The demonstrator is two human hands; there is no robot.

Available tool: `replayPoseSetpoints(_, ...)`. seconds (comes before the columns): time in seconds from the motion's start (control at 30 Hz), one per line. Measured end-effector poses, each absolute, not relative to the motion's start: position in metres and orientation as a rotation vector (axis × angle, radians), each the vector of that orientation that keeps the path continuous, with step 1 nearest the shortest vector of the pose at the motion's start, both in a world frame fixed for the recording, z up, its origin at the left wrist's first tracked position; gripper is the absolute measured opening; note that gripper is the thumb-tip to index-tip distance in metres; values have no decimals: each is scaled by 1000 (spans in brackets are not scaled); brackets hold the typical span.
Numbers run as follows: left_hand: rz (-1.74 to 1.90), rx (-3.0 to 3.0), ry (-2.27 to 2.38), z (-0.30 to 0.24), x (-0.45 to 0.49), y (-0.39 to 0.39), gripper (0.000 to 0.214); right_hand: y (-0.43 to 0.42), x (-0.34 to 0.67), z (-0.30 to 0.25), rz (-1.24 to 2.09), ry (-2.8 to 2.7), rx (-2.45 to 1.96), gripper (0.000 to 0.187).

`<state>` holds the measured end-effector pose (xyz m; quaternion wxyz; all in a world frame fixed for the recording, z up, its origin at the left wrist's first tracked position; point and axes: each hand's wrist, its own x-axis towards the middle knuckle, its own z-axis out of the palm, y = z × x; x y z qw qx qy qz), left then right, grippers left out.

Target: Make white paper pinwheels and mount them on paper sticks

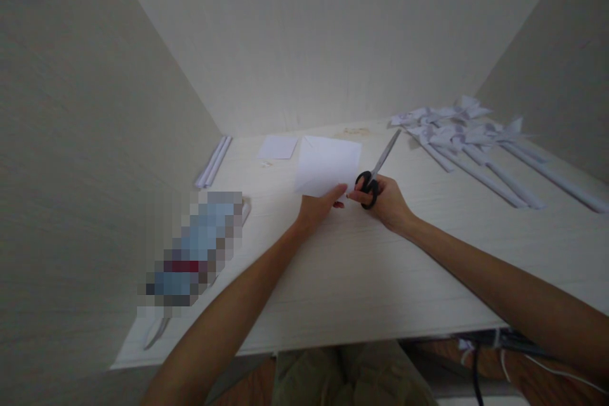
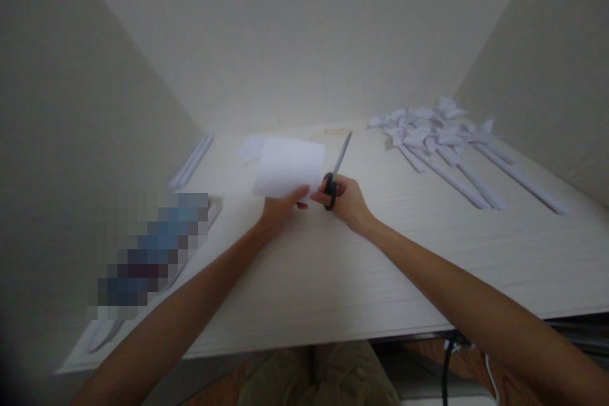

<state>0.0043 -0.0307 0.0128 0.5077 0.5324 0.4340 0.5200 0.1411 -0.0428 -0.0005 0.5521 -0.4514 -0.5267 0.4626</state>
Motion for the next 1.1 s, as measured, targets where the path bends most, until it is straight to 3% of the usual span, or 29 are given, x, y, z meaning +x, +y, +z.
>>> replayPoseSetpoints(0.73,1252,1307,1092,10,3,-27,16,-39,142,-3,1095,-1227,-1124,30)
replayPoseSetpoints(0.93,1526,1029,1174,7,-8,-9,23,-41,146,6,1371,-1297,-1126,33)
replayPoseSetpoints(1.1,1531,884,1078,8,-16,-1,28,-44,150,13,1494,-1562,-1130,38)
